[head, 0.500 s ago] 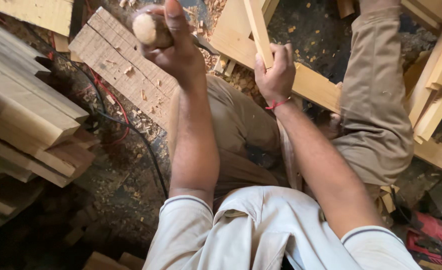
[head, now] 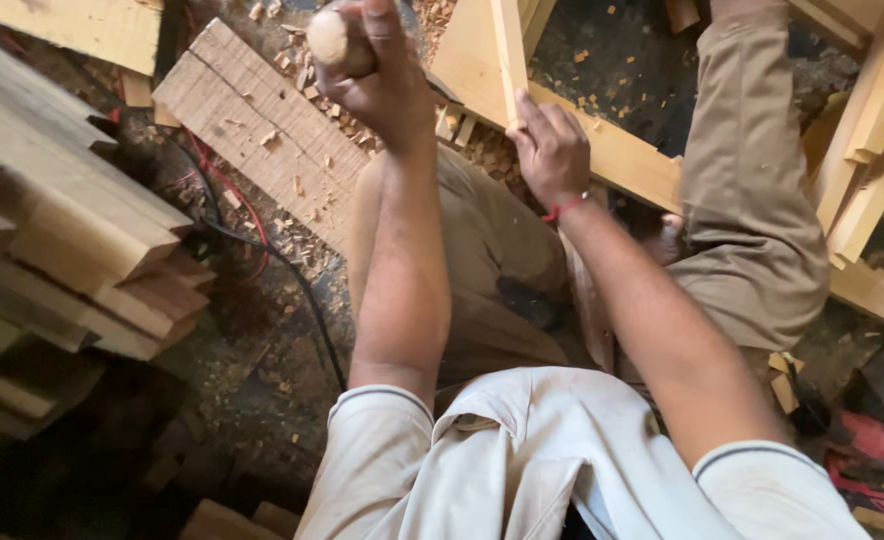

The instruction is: The person sits on the floor and uses a chisel and mallet to carve a wooden frame. They repeatedly strike the chisel with the mallet to shape the wood, creating wood shavings.

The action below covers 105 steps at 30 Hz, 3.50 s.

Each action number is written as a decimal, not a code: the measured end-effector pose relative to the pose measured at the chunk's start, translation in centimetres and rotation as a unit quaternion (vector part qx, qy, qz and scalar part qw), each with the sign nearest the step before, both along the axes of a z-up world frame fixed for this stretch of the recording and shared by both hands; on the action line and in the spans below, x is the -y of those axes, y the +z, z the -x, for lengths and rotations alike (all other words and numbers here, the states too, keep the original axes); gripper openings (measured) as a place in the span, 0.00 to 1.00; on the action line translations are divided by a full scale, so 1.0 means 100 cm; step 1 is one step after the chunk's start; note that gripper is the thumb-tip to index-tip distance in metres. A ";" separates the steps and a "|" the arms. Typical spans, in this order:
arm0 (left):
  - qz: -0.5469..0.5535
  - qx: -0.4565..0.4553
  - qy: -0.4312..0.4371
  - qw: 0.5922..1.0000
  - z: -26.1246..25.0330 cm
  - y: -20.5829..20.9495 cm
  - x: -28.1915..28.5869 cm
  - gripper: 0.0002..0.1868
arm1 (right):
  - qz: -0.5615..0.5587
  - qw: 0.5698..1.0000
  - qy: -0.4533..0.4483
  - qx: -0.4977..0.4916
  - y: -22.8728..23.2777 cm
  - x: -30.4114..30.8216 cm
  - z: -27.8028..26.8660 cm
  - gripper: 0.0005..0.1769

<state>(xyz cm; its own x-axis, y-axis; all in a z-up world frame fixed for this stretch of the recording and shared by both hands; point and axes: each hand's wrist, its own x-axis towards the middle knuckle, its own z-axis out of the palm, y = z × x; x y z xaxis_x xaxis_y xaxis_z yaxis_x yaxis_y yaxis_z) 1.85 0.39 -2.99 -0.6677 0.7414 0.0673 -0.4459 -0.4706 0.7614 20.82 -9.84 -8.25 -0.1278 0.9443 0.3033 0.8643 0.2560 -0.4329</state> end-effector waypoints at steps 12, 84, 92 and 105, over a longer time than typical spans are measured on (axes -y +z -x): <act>-0.005 -0.132 0.049 0.990 -0.010 -0.019 -0.007 0.12 | 0.076 0.988 -0.033 0.127 -0.002 -0.028 0.006 0.38; -0.101 -0.173 -0.273 0.941 -0.052 0.042 0.041 0.07 | 0.429 0.719 -0.013 -0.547 0.174 0.116 -0.143 0.38; -0.084 -0.235 -0.257 0.934 -0.060 0.041 0.047 0.08 | 0.306 0.808 -0.021 -0.504 0.181 0.103 -0.143 0.41; -0.082 -0.301 -0.233 0.921 -0.077 0.023 0.023 0.11 | 0.175 0.923 0.082 -0.332 0.270 0.046 -0.117 0.37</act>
<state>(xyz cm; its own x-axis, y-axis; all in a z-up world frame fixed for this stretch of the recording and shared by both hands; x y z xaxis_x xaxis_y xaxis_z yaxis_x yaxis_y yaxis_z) 9.55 -1.94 -0.66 -0.0847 0.8848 0.4581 -0.1486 -0.4659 0.8723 32.52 -14.42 18.76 -0.1743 0.9836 0.0456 0.3413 0.1038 -0.9342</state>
